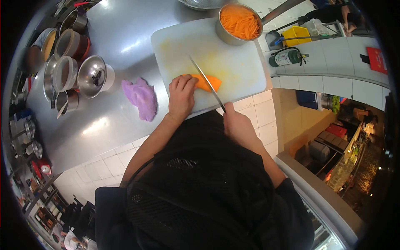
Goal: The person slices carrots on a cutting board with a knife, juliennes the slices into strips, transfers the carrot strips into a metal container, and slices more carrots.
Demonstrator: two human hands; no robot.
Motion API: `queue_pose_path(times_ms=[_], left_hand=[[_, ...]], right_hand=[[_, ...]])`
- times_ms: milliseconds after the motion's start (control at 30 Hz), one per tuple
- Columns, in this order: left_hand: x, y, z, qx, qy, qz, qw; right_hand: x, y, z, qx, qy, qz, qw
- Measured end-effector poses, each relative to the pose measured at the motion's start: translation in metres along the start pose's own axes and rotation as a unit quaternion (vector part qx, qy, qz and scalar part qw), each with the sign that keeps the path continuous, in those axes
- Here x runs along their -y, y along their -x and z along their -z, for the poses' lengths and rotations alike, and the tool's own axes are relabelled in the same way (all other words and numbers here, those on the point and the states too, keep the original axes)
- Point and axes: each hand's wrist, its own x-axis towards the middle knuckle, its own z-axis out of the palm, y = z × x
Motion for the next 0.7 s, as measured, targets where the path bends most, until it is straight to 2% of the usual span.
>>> queue_pose_path(times_ms=[100, 233, 333, 400, 633, 700], left_hand=[[0.0, 0.0, 0.001, 0.001, 0.007, 0.009, 1.0], [0.001, 0.001, -0.002, 0.01, -0.007, 0.004, 1.0], [0.002, -0.001, -0.003, 0.008, -0.005, 0.001, 1.0], [0.002, -0.001, -0.003, 0.004, -0.007, -0.001, 1.0], [0.005, -0.001, -0.001, 0.004, -0.016, -0.007, 1.0], [0.001, -0.006, 0.007, 0.017, 0.043, 0.02, 0.999]], right_hand=[[-0.003, 0.024, 0.016, 0.06, 0.028, -0.041, 0.997], [0.005, 0.036, 0.027, 0.089, 0.061, -0.062, 0.992], [0.013, 0.017, 0.026, 0.072, 0.074, -0.038, 0.994], [0.014, 0.0, 0.019, 0.038, 0.072, 0.018, 0.997], [0.006, -0.027, -0.009, 0.007, 0.074, 0.025, 0.997], [0.003, -0.026, -0.012, -0.001, 0.056, 0.018, 0.998]])
